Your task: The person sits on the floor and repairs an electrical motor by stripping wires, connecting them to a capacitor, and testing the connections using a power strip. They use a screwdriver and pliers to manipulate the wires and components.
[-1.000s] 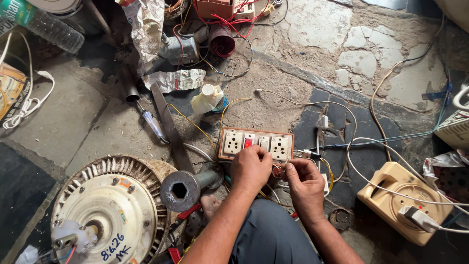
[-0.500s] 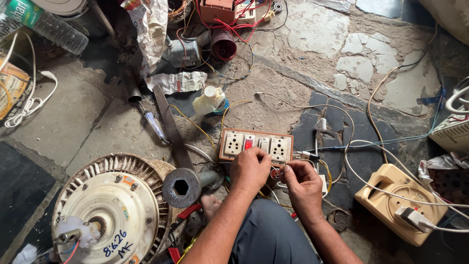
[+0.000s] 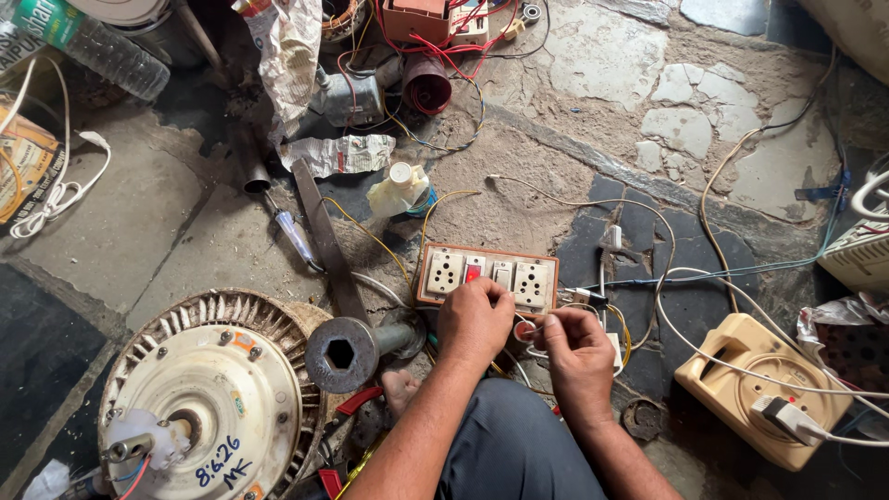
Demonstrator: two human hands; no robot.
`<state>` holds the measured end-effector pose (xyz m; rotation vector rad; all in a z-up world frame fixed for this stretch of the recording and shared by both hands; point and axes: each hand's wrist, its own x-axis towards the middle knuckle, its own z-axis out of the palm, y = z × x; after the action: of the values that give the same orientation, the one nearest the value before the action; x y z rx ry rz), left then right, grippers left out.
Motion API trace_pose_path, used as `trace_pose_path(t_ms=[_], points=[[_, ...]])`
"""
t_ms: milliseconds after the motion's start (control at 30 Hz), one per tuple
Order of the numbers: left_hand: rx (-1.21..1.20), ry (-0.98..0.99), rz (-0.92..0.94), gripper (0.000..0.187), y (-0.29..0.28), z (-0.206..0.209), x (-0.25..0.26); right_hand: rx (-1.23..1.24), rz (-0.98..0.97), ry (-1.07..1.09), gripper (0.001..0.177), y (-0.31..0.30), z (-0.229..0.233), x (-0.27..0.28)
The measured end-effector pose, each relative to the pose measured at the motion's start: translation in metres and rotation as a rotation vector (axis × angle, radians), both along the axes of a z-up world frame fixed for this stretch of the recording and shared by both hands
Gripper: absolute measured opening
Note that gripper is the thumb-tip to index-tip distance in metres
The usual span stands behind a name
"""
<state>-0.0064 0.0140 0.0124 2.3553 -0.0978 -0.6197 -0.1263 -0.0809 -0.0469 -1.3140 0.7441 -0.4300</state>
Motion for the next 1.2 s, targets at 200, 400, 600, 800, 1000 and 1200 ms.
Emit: trace_pose_path(t_ms=[200, 400, 600, 800, 1000, 1200], points=[[0.094, 0.039, 0.0, 0.013, -0.01, -0.004, 0.009, -0.021, -0.043, 0.057, 0.012, -0.005, -0.007, 0.006], [0.127, 0.017, -0.072, 0.012, -0.017, -0.007, 0.013, 0.029, -0.031, 0.116, 0.013, -0.006, -0.014, 0.011], [0.135, 0.013, -0.124, 0.011, -0.02, -0.005, 0.012, 0.005, -0.007, 0.142, 0.013, -0.006, -0.017, 0.011], [0.148, 0.012, -0.116, 0.011, -0.019, -0.005, 0.014, 0.039, -0.014, 0.178, 0.013, -0.003, -0.016, 0.012], [0.092, -0.018, -0.086, 0.012, -0.012, -0.01, 0.01, -0.048, -0.035, 0.033, 0.011, 0.0, -0.009, 0.007], [0.042, -0.037, -0.089, 0.015, -0.002, -0.013, 0.003, -0.064, 0.005, -0.027, 0.011, 0.0, -0.01, -0.001]])
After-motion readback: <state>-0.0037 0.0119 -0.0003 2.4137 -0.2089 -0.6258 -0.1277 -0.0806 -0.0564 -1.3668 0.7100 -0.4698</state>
